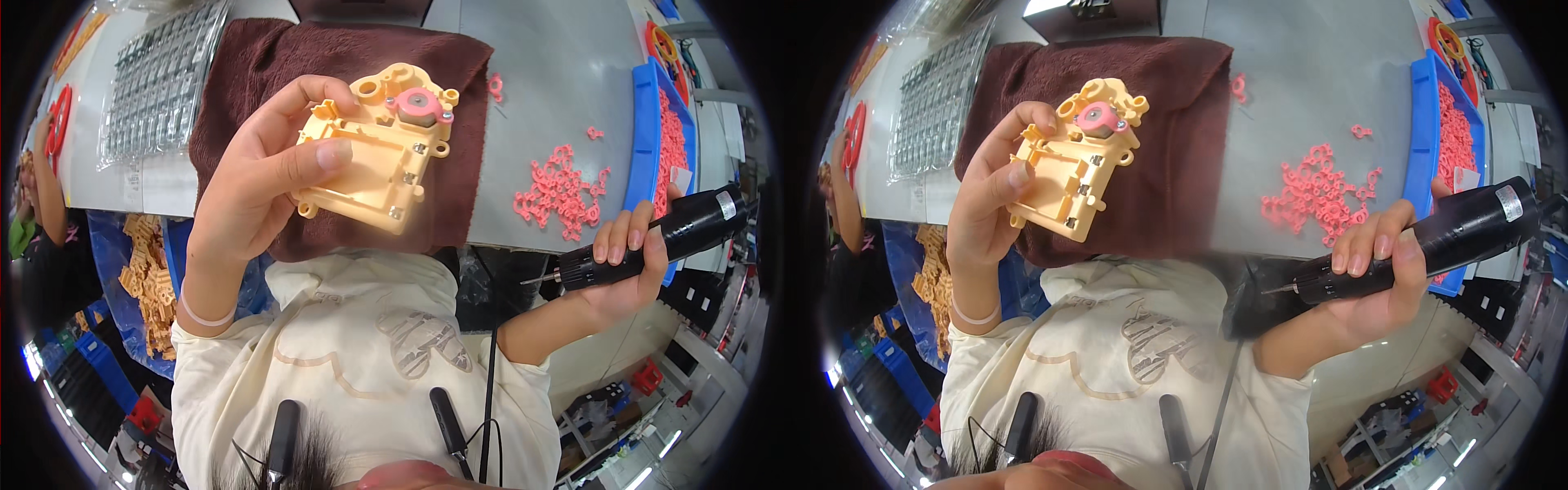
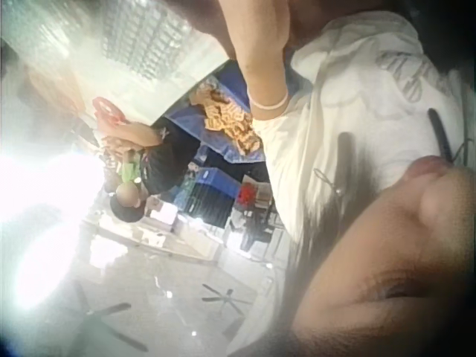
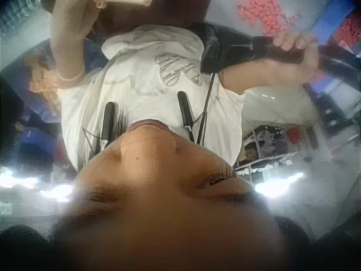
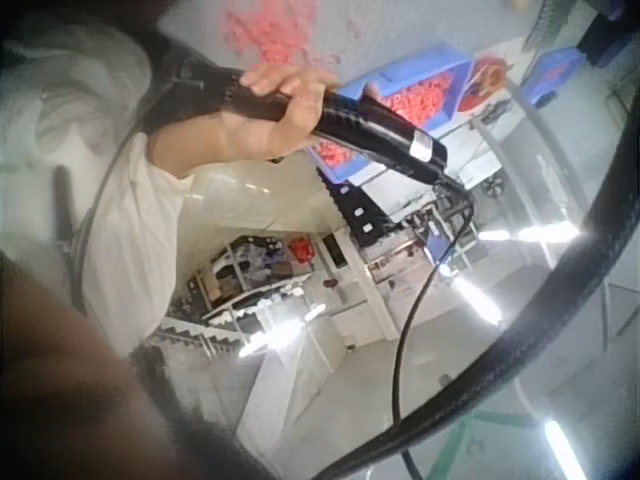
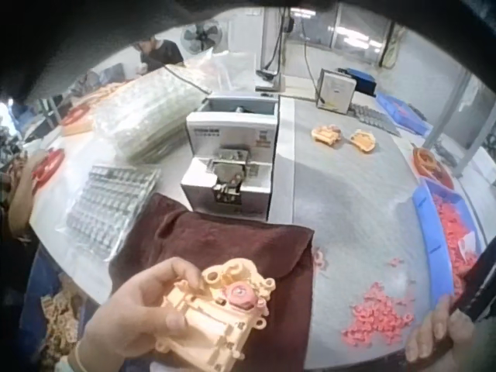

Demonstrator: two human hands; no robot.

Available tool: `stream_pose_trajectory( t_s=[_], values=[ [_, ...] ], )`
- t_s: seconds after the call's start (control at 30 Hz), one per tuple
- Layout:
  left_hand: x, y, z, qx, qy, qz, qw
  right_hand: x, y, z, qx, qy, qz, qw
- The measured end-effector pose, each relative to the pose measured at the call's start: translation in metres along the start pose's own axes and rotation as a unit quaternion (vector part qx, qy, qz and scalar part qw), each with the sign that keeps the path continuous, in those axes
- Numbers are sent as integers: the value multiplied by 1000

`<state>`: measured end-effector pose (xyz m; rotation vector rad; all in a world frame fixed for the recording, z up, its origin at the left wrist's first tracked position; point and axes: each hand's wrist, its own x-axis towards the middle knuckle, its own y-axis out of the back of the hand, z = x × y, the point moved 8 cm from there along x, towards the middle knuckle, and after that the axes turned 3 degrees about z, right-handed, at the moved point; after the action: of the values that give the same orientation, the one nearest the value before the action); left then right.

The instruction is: The person assembles plastic toy parts by hand, using an electric screwdriver to attach small pink plastic gears to a toy housing.

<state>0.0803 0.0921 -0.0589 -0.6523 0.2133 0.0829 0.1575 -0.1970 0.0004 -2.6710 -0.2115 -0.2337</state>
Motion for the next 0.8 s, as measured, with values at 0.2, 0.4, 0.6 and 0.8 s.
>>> stream_pose_trajectory(
  t_s=[0.2, 0.4, 0.6, 0.8],
  values=[
    [-11, 8, -7, -59, 23, -22, 998, 0, -17, 10, 12, -19, 20, 1000],
    [-16, 11, -6, -20, 26, -29, 999, 2, -29, 15, 2, -21, 14, 1000],
    [-16, 27, 8, 57, -69, 5, 996, 2, -37, 17, -1, -33, -4, 999],
    [-15, 35, 17, 338, -145, 123, 922, 3, -42, 24, 7, -40, -13, 999]
  ],
)
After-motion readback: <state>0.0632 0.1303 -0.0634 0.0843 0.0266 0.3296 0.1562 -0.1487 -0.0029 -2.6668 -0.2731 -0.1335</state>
